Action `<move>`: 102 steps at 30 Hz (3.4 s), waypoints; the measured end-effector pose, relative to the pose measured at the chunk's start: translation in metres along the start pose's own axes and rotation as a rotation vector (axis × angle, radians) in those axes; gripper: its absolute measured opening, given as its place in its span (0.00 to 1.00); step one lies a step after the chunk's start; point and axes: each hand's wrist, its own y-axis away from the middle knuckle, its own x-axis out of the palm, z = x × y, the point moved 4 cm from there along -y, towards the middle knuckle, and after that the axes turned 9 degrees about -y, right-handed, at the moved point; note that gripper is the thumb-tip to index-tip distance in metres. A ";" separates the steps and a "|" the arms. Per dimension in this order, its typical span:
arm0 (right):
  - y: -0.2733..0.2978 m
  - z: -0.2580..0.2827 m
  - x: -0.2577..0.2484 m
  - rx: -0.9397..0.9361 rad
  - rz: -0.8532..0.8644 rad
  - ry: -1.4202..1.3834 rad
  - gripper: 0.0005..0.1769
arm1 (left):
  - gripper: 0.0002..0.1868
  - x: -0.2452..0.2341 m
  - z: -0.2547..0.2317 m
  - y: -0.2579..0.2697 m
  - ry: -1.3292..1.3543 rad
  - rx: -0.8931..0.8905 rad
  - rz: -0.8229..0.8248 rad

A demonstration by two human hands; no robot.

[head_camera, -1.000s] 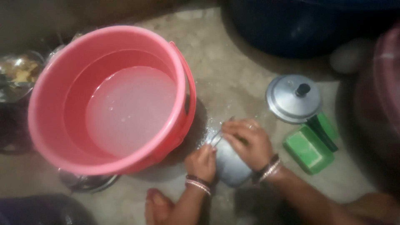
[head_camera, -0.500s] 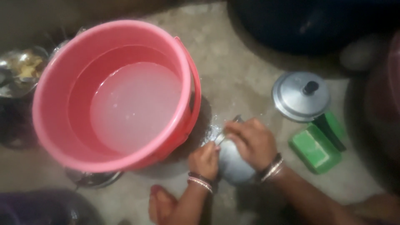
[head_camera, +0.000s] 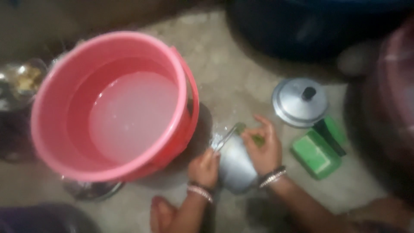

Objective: The person washes a small metal pressure cooker and its lid using a green sponge and water from a pink bucket. They scrub the interior and exterior of the pot and the lid, then place the cleaned items on the floor.

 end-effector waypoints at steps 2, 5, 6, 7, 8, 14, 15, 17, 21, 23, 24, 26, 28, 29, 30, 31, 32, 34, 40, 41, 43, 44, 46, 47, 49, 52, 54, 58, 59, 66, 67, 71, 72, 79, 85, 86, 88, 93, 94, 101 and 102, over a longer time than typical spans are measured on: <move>-0.002 -0.011 -0.006 0.057 -0.041 -0.069 0.32 | 0.12 -0.015 -0.006 -0.007 0.053 -0.055 0.016; 0.005 -0.021 -0.013 0.103 -0.072 -0.088 0.34 | 0.14 -0.031 -0.030 -0.010 0.008 -0.052 0.007; 0.005 -0.022 -0.014 0.104 -0.078 -0.083 0.34 | 0.15 -0.033 -0.040 -0.016 -0.029 -0.032 -0.009; 0.006 -0.020 -0.014 0.069 -0.065 -0.045 0.33 | 0.15 -0.031 -0.048 -0.022 -0.087 -0.095 0.032; 0.008 -0.017 -0.014 0.033 -0.051 -0.007 0.33 | 0.16 -0.026 -0.057 -0.029 -0.146 -0.158 0.072; 0.033 0.005 -0.006 -0.077 0.039 0.017 0.35 | 0.25 -0.021 -0.080 -0.048 -0.140 -0.476 0.092; 0.036 0.006 -0.007 -0.095 0.045 0.042 0.37 | 0.26 -0.020 -0.081 -0.047 -0.112 -0.502 0.072; 0.034 0.009 -0.008 -0.216 0.037 0.129 0.39 | 0.26 -0.017 -0.082 -0.049 -0.126 -0.487 0.023; 0.000 -0.008 -0.013 0.123 -0.152 -0.112 0.45 | 0.28 -0.015 -0.081 -0.052 -0.152 -0.431 0.040; -0.009 -0.013 -0.012 0.281 -0.202 -0.169 0.49 | 0.26 -0.017 -0.082 -0.052 -0.146 -0.427 0.020; -0.006 -0.015 -0.010 0.359 -0.227 -0.197 0.52 | 0.25 -0.018 -0.082 -0.053 -0.143 -0.424 0.011; 0.000 -0.011 -0.008 0.241 -0.099 -0.158 0.48 | 0.25 -0.017 -0.085 -0.052 -0.140 -0.392 -0.020; 0.007 -0.008 -0.003 0.086 0.005 -0.075 0.45 | 0.25 -0.016 -0.084 -0.053 -0.139 -0.382 -0.028; 0.012 -0.006 -0.001 -0.005 0.039 -0.010 0.43 | 0.25 -0.016 -0.083 -0.052 -0.140 -0.386 -0.012; 0.014 -0.004 0.000 -0.096 0.074 0.054 0.41 | 0.25 -0.016 -0.082 -0.050 -0.140 -0.390 0.003; 0.009 -0.011 -0.003 0.031 0.001 0.060 0.44 | 0.26 -0.016 -0.082 -0.051 -0.155 -0.374 -0.005; -0.001 -0.018 -0.009 0.159 -0.072 0.066 0.46 | 0.26 -0.016 -0.083 -0.052 -0.169 -0.358 -0.013; -0.011 -0.020 -0.015 0.267 -0.130 0.010 0.50 | 0.26 -0.018 -0.084 -0.051 -0.184 -0.349 -0.026; 0.031 0.009 -0.009 -0.191 0.079 0.210 0.40 | 0.25 -0.013 -0.086 -0.050 -0.178 -0.377 -0.012; 0.041 0.014 -0.002 -0.344 0.107 0.402 0.37 | 0.26 -0.014 -0.084 -0.051 -0.160 -0.384 0.004; 0.045 0.007 -0.001 -0.334 0.132 0.422 0.35 | 0.25 -0.013 -0.083 -0.052 -0.132 -0.375 0.010; 0.043 -0.004 -0.005 -0.172 0.128 0.251 0.37 | 0.24 -0.012 -0.084 -0.051 -0.122 -0.358 0.001; 0.033 -0.025 -0.004 0.073 0.118 0.044 0.41 | 0.25 -0.018 -0.079 -0.049 -0.166 -0.340 -0.002; 0.025 -0.035 -0.009 0.148 0.109 0.031 0.42 | 0.26 -0.018 -0.082 -0.052 -0.197 -0.334 0.008; 0.011 -0.058 -0.020 0.307 0.040 0.009 0.45 | 0.28 -0.018 -0.086 -0.053 -0.234 -0.296 0.012; -0.010 -0.105 -0.031 0.507 -0.017 0.008 0.46 | 0.29 -0.024 -0.089 -0.060 -0.248 -0.215 -0.016; -0.007 -0.139 -0.040 0.590 0.106 0.073 0.45 | 0.28 -0.027 -0.090 -0.060 -0.236 -0.198 -0.028; -0.009 -0.174 -0.049 0.703 0.083 -0.301 0.40 | 0.31 -0.036 -0.078 -0.066 -0.099 -0.297 0.069; 0.005 -0.175 -0.047 0.915 0.058 -0.603 0.40 | 0.32 -0.040 -0.073 -0.064 -0.033 -0.322 0.046; -0.044 -0.047 -0.092 0.684 0.014 -0.539 0.33 | 0.31 -0.046 -0.069 -0.070 0.792 -0.252 -0.123; -0.051 -0.027 -0.095 0.603 0.037 -0.473 0.32 | 0.28 -0.048 -0.072 -0.069 0.786 -0.241 -0.107; -0.056 0.021 -0.098 0.434 0.071 -0.104 0.33 | 0.22 -0.058 -0.091 -0.060 0.688 -0.248 -0.071; -0.055 0.026 -0.096 0.430 0.066 0.015 0.33 | 0.22 -0.060 -0.095 -0.057 0.646 -0.264 -0.066; -0.015 0.069 -0.048 0.047 0.068 -0.049 0.32 | 0.27 -0.079 -0.124 -0.046 0.130 -0.278 -0.026; -0.010 0.133 -0.042 -0.233 0.112 0.084 0.31 | 0.28 -0.077 -0.114 -0.051 0.362 -0.322 -0.135; -0.019 0.142 -0.051 -0.188 0.112 0.140 0.32 | 0.28 -0.072 -0.115 -0.055 0.460 -0.305 -0.133; -0.038 0.153 -0.068 -0.060 0.127 0.173 0.32 | 0.27 -0.057 -0.113 -0.058 0.723 -0.309 -0.141; -0.052 0.130 -0.099 0.191 0.155 0.118 0.31 | 0.29 -0.005 -0.096 -0.042 1.096 -0.515 -0.202; -0.049 0.124 -0.100 0.092 0.187 0.121 0.31 | 0.29 0.000 -0.093 -0.039 1.049 -0.491 -0.184; -0.022 0.089 -0.101 -0.001 0.187 -0.057 0.30 | 0.26 -0.025 -0.098 -0.030 0.541 -0.282 -0.096; -0.023 0.092 -0.104 -0.004 0.171 -0.038 0.30 | 0.25 -0.033 -0.105 -0.034 0.408 -0.230 -0.087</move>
